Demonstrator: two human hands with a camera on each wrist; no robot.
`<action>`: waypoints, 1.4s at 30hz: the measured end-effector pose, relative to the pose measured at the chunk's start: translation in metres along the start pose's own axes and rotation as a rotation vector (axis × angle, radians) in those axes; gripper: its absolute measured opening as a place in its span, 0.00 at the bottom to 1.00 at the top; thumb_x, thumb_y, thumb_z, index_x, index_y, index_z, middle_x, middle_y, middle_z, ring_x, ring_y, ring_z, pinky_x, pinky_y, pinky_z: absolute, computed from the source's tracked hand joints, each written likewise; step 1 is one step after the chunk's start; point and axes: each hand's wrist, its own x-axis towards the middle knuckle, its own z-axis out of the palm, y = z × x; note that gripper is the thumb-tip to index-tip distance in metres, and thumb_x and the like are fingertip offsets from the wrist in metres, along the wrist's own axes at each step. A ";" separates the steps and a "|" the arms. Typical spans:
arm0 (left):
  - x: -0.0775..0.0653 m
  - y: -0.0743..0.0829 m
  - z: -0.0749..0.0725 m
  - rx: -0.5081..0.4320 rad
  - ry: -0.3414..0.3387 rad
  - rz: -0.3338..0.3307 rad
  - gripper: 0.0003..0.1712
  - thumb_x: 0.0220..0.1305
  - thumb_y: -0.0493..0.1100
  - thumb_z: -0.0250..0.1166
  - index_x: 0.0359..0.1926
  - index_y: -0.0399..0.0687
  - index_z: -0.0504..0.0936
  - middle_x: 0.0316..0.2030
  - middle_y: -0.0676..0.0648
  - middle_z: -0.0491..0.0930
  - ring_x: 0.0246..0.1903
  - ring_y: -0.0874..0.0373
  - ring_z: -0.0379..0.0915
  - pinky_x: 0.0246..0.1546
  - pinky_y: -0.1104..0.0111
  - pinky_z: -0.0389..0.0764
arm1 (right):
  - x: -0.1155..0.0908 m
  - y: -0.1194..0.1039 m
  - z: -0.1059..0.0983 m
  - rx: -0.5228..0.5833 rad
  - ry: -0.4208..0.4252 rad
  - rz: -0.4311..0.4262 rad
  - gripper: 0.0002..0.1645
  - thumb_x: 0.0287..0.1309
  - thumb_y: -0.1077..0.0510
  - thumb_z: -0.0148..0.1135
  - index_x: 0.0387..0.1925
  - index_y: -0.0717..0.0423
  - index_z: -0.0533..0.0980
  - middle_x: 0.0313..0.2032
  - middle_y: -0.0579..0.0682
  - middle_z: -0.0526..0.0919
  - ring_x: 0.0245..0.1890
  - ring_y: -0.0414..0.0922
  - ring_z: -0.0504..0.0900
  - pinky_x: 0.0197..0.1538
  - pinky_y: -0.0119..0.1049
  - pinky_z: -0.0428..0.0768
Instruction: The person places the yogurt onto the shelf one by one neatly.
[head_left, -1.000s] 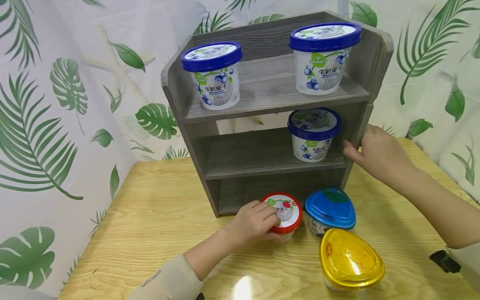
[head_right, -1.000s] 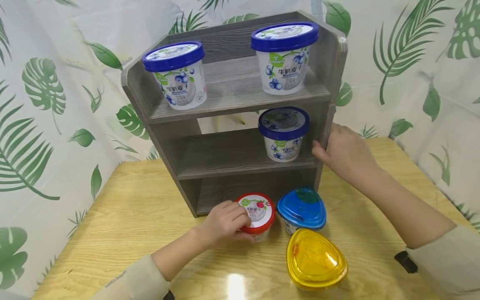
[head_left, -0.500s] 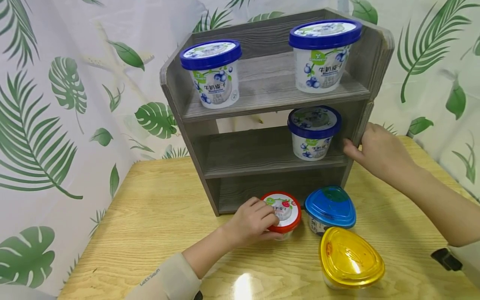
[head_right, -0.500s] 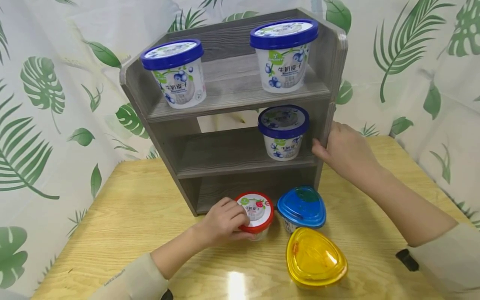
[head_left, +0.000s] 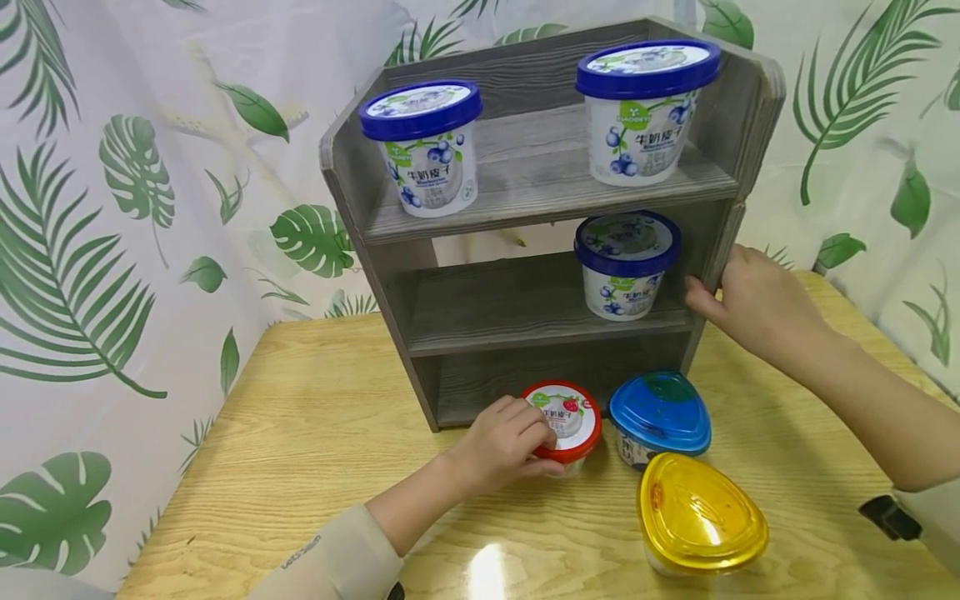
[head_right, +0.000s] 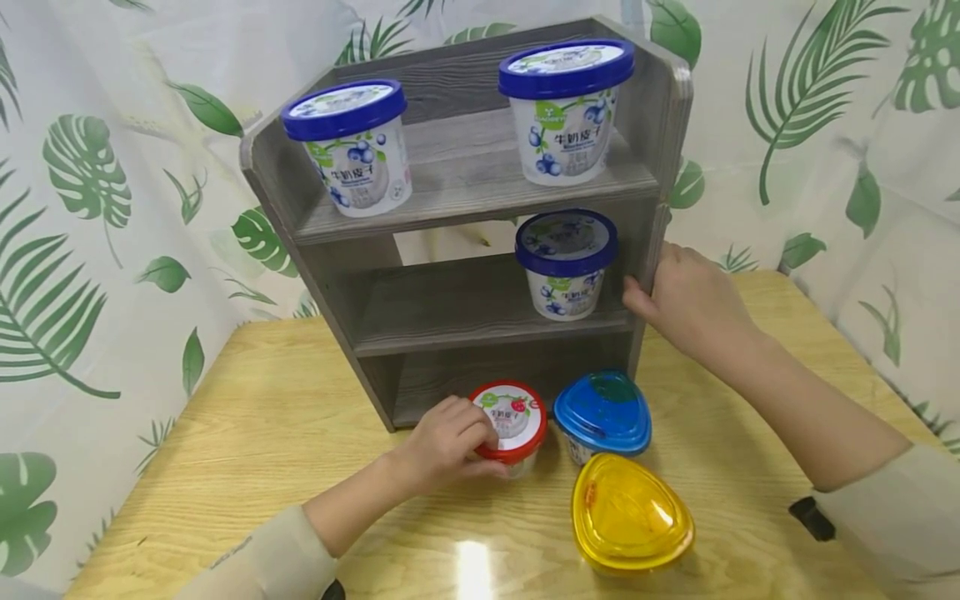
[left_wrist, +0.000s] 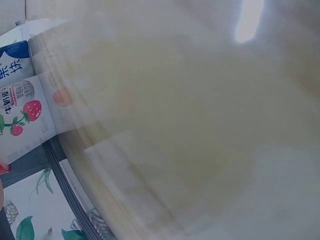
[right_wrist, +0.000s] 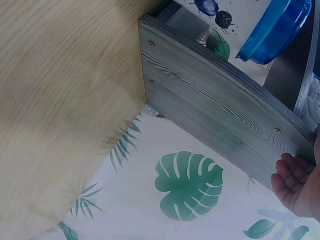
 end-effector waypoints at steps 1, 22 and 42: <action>0.000 0.000 0.001 0.007 -0.004 0.007 0.25 0.41 0.59 0.76 0.30 0.49 0.75 0.29 0.55 0.78 0.32 0.62 0.73 0.37 0.74 0.73 | 0.000 0.000 0.000 0.001 0.000 0.001 0.19 0.60 0.54 0.54 0.40 0.70 0.71 0.23 0.57 0.72 0.22 0.50 0.70 0.21 0.40 0.69; -0.003 -0.002 -0.001 0.055 -0.028 0.064 0.24 0.47 0.59 0.73 0.32 0.48 0.74 0.31 0.54 0.77 0.34 0.62 0.73 0.40 0.74 0.75 | -0.001 -0.001 0.001 0.002 0.006 0.002 0.18 0.60 0.55 0.54 0.39 0.69 0.71 0.24 0.58 0.72 0.22 0.50 0.70 0.20 0.39 0.69; 0.015 -0.005 -0.024 0.114 -0.025 0.088 0.22 0.52 0.60 0.68 0.33 0.48 0.75 0.32 0.54 0.77 0.35 0.62 0.73 0.41 0.73 0.75 | 0.000 0.000 0.000 -0.006 -0.009 0.007 0.18 0.61 0.54 0.53 0.40 0.69 0.71 0.23 0.57 0.71 0.22 0.50 0.70 0.20 0.39 0.68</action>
